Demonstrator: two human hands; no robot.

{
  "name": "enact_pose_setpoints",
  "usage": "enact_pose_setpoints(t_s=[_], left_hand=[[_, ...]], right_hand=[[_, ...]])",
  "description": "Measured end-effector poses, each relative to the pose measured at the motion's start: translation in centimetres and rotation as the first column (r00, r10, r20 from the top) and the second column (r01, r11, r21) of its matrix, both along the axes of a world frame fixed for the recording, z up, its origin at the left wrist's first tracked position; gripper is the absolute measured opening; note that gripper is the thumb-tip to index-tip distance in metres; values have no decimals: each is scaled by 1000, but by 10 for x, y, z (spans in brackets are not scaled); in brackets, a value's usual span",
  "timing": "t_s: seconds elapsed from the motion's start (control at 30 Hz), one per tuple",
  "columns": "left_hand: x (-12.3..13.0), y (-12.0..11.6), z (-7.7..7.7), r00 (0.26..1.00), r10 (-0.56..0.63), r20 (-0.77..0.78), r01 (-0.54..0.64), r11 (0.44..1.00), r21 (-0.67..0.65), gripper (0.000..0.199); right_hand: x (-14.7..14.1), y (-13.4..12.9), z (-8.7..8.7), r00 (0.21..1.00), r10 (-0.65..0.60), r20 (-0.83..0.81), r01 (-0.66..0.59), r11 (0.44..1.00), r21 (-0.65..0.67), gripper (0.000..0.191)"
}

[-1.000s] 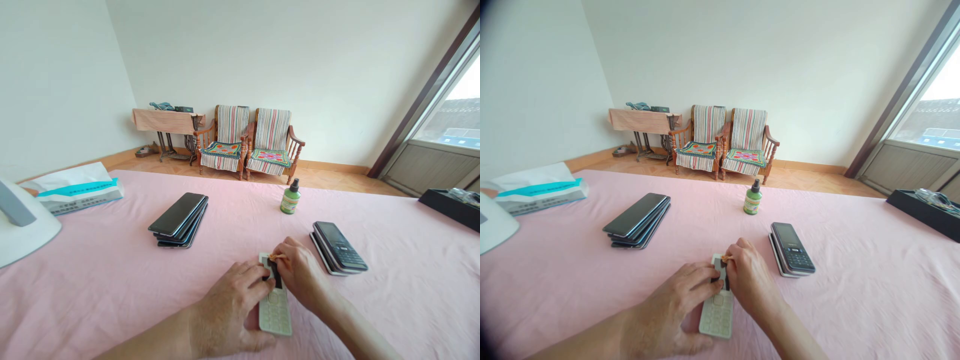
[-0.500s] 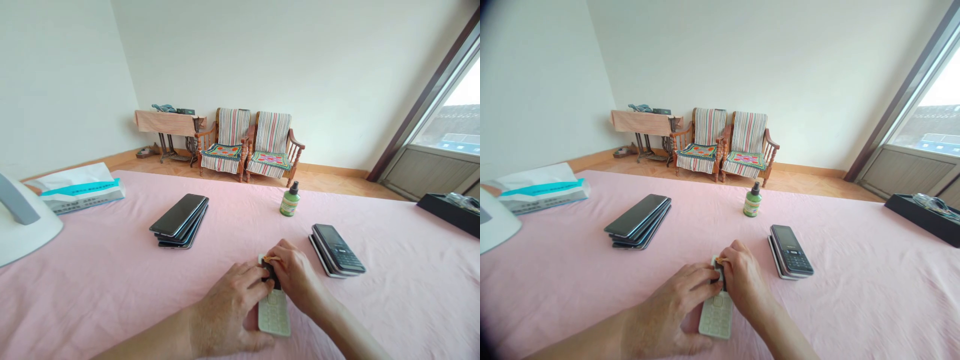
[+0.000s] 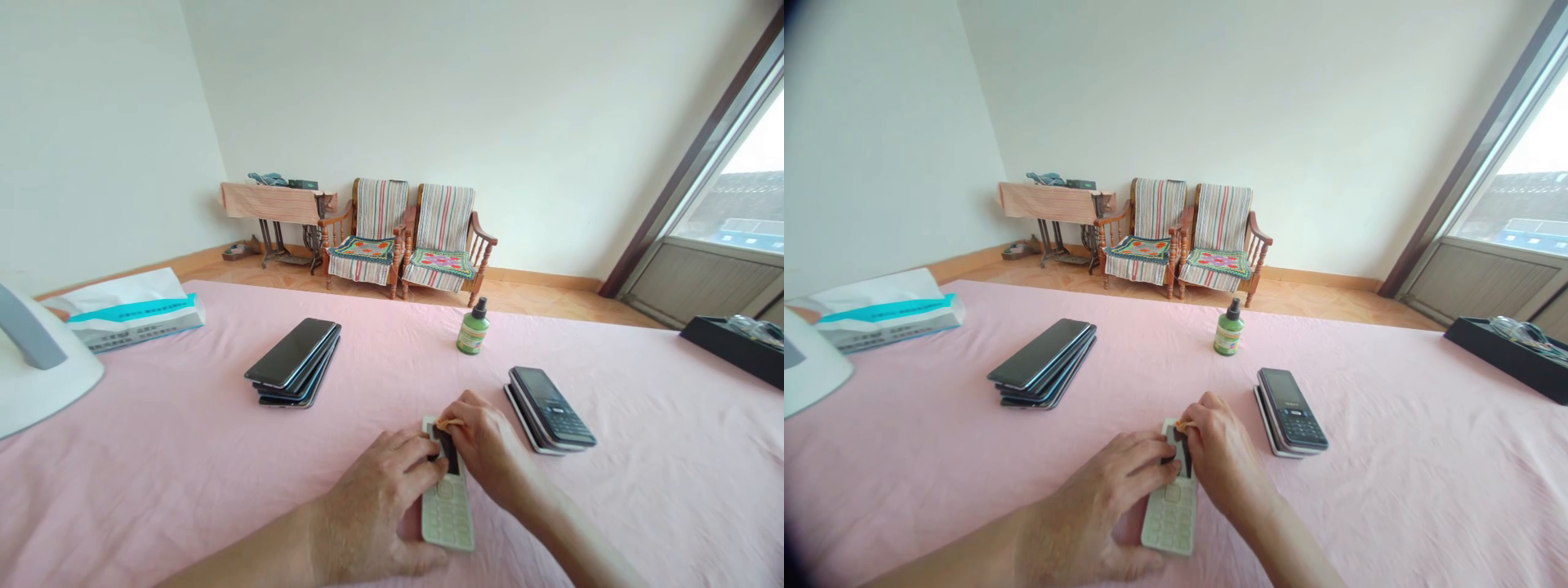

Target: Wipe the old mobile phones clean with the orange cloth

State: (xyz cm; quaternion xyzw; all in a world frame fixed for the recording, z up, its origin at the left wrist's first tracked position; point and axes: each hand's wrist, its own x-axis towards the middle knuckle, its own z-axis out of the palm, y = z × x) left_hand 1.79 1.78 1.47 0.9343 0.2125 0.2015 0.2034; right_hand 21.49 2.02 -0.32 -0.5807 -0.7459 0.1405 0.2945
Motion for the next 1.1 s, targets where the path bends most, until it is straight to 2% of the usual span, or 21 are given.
enact_pose_setpoints(t_s=[0.1, 0.27, 0.43, 0.63, 0.77, 0.93, 1.1], left_hand=[[0, 1, -1, 1000, -4, -6, 4, 1000, 6, 58], [-1, 0, -1, 1000, -3, -1, 3, 1000, 0, 58], [0, -1, 0, 1000, -5, -4, 5, 1000, 6, 56], [0, 0, 1, 1000, 8, -20, -8, 1000, -4, 57], [1, -1, 2, 1000, -2, -27, 2, 1000, -2, 57], [1, -1, 3, 999, 9, -44, -10, 1000, -12, 60], [1, 0, 0, 1000, -1, -17, 1, 1000, 3, 58]], right_hand=[[-1, -3, 2, 1000, -16, 16, 16, 1000, 19, 24], [-5, -4, 4, 999, 48, 0, -48, 997, 62, 23], [2, 2, 0, 999, -35, 40, 33, 998, 48, 24], [-6, 1, -1, 998, 61, -33, -58, 996, 68, 25], [-5, 0, 1, 1000, -17, 13, 17, 999, 41, 26], [-5, -2, 1, 1000, 19, -17, -18, 998, 56, 25], [-4, 0, -2, 999, -41, 8, 41, 999, 36, 24]])
